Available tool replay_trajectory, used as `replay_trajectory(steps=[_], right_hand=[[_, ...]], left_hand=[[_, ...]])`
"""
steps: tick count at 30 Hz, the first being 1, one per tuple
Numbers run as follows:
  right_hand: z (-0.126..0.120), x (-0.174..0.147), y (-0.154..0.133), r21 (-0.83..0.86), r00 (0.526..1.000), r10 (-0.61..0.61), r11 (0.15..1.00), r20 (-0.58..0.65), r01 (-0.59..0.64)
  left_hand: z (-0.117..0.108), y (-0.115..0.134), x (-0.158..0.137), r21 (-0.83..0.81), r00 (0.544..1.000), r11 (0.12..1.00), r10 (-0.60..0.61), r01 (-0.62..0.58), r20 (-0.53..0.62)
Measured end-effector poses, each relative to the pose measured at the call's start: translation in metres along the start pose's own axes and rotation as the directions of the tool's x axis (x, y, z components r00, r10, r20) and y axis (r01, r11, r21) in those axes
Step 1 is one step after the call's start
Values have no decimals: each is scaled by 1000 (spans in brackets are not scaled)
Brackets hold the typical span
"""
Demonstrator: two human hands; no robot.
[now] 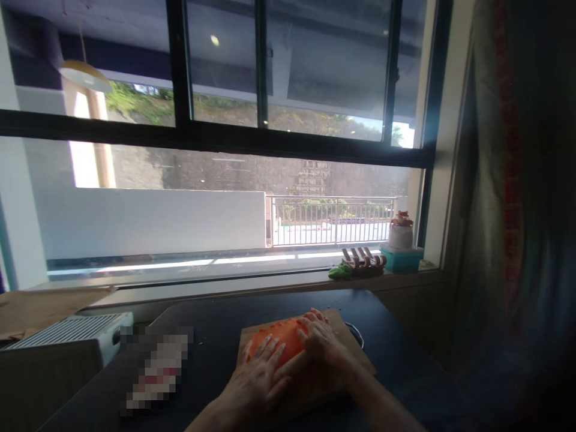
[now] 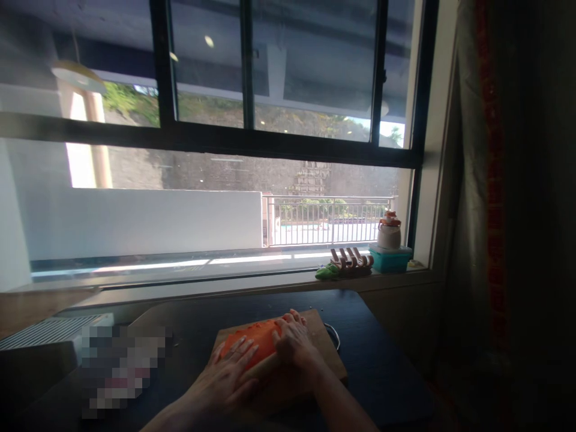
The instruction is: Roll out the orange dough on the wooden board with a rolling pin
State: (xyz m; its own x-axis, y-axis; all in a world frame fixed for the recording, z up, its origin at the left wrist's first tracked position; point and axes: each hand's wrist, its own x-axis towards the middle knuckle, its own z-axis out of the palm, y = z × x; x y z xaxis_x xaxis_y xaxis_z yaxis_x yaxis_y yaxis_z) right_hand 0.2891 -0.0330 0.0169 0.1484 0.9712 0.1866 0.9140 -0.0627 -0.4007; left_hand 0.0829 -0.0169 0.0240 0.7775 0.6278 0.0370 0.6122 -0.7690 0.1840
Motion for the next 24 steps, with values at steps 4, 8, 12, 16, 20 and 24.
replay_trajectory(steps=[4,8,12,16,20,24], right_hand=[[0,16,-7,-36,1000,8,999,9,-8],[-1,10,-9,-57,999,-17,998,-42,15],[0,-8,-13,-83,993,-87,993,-82,81],[2,-10,-26,-111,990,-139,985,-37,134],[5,3,-38,-108,997,-71,991,29,73],[10,18,-43,-132,999,6,991,47,0]], left_hand=[[-2,-4,4,22,998,999,-47,48,-37],[-4,1,1,16,998,999,-48,48,-29],[-7,7,1,1,999,999,-33,33,27],[-8,7,4,19,999,999,-52,51,18],[-8,4,1,42,996,995,-92,93,-19],[-7,-3,-11,75,995,993,-83,87,-52]])
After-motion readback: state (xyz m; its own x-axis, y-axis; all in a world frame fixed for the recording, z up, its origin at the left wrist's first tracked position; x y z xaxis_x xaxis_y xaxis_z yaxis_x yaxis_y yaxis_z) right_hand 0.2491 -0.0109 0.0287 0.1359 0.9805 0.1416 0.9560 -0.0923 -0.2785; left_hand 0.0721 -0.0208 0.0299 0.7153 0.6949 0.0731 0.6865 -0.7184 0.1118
